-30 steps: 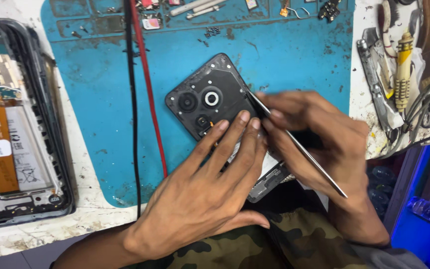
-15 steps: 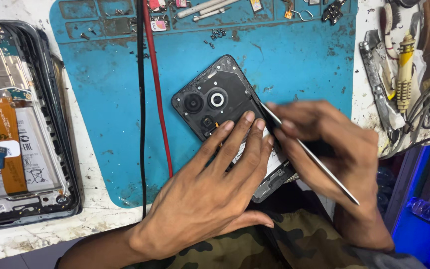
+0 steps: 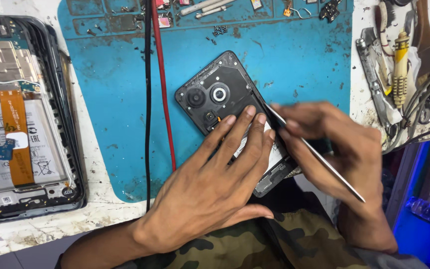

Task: The person repairs a disassembled phone on a workbench. They use a soldering iron to work on a small component near the camera area of the phone midframe, then hold the component with tweezers and continue soldering it, and later use tweezers to position and press parts along the edge of the phone frame.

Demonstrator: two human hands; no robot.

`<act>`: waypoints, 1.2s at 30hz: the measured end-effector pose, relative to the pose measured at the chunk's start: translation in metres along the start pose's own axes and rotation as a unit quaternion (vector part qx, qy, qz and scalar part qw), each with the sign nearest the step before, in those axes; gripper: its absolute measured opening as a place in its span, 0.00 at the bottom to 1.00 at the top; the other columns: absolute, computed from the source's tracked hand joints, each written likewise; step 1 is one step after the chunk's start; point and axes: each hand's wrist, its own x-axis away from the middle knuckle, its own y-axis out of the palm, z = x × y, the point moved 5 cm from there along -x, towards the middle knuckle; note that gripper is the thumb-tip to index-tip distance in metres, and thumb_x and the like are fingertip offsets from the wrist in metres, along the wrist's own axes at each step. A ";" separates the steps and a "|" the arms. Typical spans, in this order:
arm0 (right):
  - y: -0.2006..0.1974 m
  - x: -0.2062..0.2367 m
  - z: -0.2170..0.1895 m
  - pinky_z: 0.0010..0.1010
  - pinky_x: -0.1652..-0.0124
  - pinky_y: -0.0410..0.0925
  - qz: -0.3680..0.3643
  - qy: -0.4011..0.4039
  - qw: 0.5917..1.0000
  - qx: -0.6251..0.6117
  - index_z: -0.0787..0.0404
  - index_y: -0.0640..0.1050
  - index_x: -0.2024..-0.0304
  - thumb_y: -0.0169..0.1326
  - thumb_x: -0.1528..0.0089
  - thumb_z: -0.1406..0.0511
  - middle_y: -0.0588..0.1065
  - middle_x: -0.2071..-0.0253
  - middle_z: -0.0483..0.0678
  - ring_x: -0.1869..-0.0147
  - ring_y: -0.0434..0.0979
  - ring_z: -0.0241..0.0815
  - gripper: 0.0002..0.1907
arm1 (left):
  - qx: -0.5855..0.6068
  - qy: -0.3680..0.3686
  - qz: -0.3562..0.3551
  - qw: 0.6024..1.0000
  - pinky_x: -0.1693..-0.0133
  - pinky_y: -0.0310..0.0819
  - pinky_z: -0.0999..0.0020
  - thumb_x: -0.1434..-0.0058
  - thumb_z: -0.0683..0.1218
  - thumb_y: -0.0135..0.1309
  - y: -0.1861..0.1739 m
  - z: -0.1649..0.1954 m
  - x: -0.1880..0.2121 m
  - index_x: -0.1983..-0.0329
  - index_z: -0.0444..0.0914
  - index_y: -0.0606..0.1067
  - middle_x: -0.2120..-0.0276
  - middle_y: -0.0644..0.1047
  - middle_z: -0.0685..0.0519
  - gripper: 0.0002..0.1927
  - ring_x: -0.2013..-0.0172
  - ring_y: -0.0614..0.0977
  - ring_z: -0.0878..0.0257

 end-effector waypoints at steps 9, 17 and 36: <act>0.002 -0.029 0.004 0.31 0.50 0.78 -0.020 -0.060 0.997 -0.049 0.75 0.75 0.62 0.58 0.37 0.79 0.79 0.51 0.61 0.44 0.83 0.51 0.04 | -0.014 0.007 -0.018 1.000 0.29 0.51 0.50 0.38 0.76 0.43 0.001 0.012 -0.005 0.34 0.27 0.68 0.37 0.68 0.36 0.51 0.30 0.63 0.41; -0.021 0.042 0.027 0.30 0.50 0.77 0.000 0.032 0.999 -0.044 0.71 0.77 0.62 0.61 0.40 0.77 0.81 0.54 0.58 0.48 0.85 0.48 0.06 | -0.014 0.003 -0.020 1.000 0.30 0.53 0.50 0.38 0.72 0.48 0.009 0.013 -0.014 0.31 0.27 0.66 0.33 0.67 0.36 0.49 0.30 0.63 0.43; -0.020 0.027 0.018 0.34 0.51 0.77 0.012 0.040 0.998 -0.051 0.71 0.77 0.64 0.59 0.43 0.78 0.80 0.54 0.62 0.48 0.84 0.51 0.06 | -0.006 0.000 -0.027 1.000 0.30 0.54 0.51 0.37 0.70 0.49 0.007 0.007 -0.018 0.32 0.26 0.65 0.33 0.67 0.36 0.48 0.30 0.63 0.43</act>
